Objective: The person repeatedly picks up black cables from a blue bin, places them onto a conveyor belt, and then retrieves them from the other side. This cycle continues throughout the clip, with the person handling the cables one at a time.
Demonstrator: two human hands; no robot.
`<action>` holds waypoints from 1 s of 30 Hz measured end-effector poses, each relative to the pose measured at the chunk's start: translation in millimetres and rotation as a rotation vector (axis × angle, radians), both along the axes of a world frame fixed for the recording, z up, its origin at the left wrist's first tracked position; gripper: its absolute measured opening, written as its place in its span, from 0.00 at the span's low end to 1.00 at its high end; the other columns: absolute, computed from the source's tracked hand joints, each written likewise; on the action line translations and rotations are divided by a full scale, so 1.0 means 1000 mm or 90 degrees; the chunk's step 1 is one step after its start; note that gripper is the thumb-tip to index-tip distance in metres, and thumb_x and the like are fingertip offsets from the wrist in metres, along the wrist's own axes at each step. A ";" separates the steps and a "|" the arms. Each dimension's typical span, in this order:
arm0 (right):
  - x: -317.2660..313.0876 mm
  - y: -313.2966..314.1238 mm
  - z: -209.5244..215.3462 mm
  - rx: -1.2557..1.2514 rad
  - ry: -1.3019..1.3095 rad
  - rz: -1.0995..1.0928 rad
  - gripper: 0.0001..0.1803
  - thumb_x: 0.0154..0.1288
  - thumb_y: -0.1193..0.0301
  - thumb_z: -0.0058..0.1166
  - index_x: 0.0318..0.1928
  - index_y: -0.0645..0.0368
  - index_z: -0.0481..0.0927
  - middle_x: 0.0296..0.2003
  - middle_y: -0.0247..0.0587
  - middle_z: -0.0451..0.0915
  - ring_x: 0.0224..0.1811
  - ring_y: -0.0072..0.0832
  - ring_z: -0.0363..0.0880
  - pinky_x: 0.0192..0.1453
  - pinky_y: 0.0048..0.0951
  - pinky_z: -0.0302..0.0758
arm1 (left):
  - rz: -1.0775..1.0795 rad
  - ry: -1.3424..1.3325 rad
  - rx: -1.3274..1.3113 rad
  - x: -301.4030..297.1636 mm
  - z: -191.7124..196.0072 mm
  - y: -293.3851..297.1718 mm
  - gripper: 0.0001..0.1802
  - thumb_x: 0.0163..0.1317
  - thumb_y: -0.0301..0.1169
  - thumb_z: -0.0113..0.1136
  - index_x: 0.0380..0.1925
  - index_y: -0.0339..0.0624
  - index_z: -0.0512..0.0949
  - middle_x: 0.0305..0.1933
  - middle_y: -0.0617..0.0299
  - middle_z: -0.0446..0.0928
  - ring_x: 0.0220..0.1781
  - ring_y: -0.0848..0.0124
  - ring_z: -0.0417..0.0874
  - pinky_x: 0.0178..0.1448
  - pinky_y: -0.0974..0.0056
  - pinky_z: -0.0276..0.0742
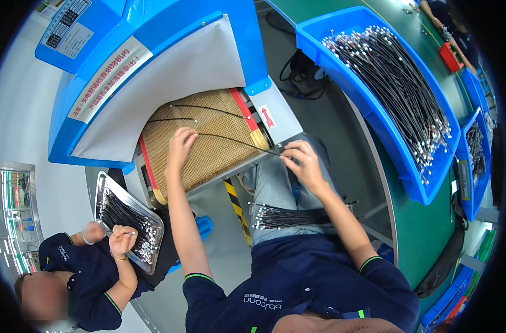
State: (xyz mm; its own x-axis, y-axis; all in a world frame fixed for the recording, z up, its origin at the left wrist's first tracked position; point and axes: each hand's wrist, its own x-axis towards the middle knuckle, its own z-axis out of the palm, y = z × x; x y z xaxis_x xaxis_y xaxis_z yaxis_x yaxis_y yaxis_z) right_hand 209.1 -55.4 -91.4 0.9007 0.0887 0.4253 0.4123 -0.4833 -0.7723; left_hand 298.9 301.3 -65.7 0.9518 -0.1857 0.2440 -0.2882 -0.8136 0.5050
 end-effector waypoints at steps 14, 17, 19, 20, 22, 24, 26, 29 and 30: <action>0.023 0.069 -0.018 -0.084 -0.031 -0.066 0.06 0.50 0.73 0.63 0.31 0.56 0.81 0.39 0.33 0.76 0.52 0.35 0.73 0.67 0.56 0.57 | -0.042 0.036 0.034 0.084 -0.008 0.037 0.08 0.57 0.30 0.61 0.33 0.37 0.80 0.43 0.55 0.76 0.47 0.57 0.77 0.51 0.59 0.73; 0.023 0.072 -0.018 -0.101 -0.023 -0.077 0.07 0.50 0.73 0.63 0.32 0.55 0.80 0.39 0.34 0.76 0.52 0.35 0.73 0.67 0.55 0.57 | -0.034 0.051 0.035 0.088 -0.014 0.037 0.08 0.57 0.29 0.61 0.34 0.38 0.80 0.43 0.55 0.76 0.47 0.57 0.77 0.51 0.59 0.73; 0.023 0.073 -0.016 -0.109 -0.012 -0.082 0.08 0.50 0.73 0.63 0.33 0.55 0.80 0.40 0.35 0.76 0.51 0.35 0.73 0.67 0.55 0.57 | -0.028 0.062 0.029 0.088 -0.012 0.035 0.09 0.57 0.29 0.61 0.36 0.39 0.80 0.45 0.55 0.76 0.48 0.57 0.77 0.53 0.58 0.73; 0.023 0.073 -0.013 -0.112 -0.004 -0.082 0.09 0.51 0.72 0.63 0.34 0.56 0.80 0.40 0.36 0.76 0.51 0.35 0.73 0.67 0.55 0.56 | -0.025 0.072 0.024 0.088 -0.008 0.032 0.10 0.58 0.30 0.61 0.38 0.39 0.80 0.46 0.55 0.75 0.49 0.57 0.76 0.54 0.58 0.72; 0.021 0.072 -0.004 -0.092 -0.001 -0.071 0.09 0.51 0.73 0.63 0.36 0.56 0.80 0.41 0.37 0.75 0.51 0.36 0.73 0.66 0.53 0.58 | -0.016 0.047 0.020 0.084 -0.003 0.032 0.12 0.58 0.30 0.60 0.43 0.41 0.79 0.49 0.54 0.74 0.52 0.56 0.75 0.57 0.58 0.71; 0.016 0.068 0.006 -0.046 -0.010 -0.047 0.10 0.52 0.73 0.63 0.37 0.57 0.80 0.42 0.39 0.75 0.50 0.38 0.73 0.64 0.48 0.63 | -0.004 -0.023 0.024 0.078 0.001 0.037 0.15 0.59 0.30 0.59 0.47 0.42 0.77 0.51 0.53 0.73 0.55 0.56 0.73 0.59 0.57 0.69; 0.004 0.050 0.007 0.012 0.041 -0.005 0.10 0.53 0.73 0.63 0.38 0.58 0.80 0.41 0.40 0.76 0.47 0.39 0.74 0.59 0.42 0.68 | 0.018 -0.109 0.003 0.065 0.013 0.015 0.16 0.60 0.29 0.58 0.50 0.42 0.76 0.53 0.53 0.72 0.58 0.55 0.71 0.61 0.57 0.68; -0.021 0.014 0.003 -0.042 0.128 0.112 0.09 0.58 0.71 0.60 0.39 0.59 0.80 0.37 0.44 0.78 0.44 0.41 0.76 0.50 0.36 0.73 | 0.077 -0.167 -0.059 0.004 0.030 -0.024 0.15 0.61 0.27 0.56 0.49 0.40 0.75 0.54 0.52 0.73 0.59 0.56 0.72 0.63 0.57 0.67; -0.030 0.001 0.001 -0.085 0.186 0.166 0.09 0.58 0.69 0.59 0.39 0.59 0.81 0.37 0.44 0.78 0.44 0.42 0.76 0.50 0.37 0.73 | 0.102 -0.162 -0.080 -0.022 0.030 -0.036 0.14 0.61 0.26 0.55 0.48 0.38 0.75 0.53 0.52 0.73 0.58 0.56 0.73 0.63 0.58 0.66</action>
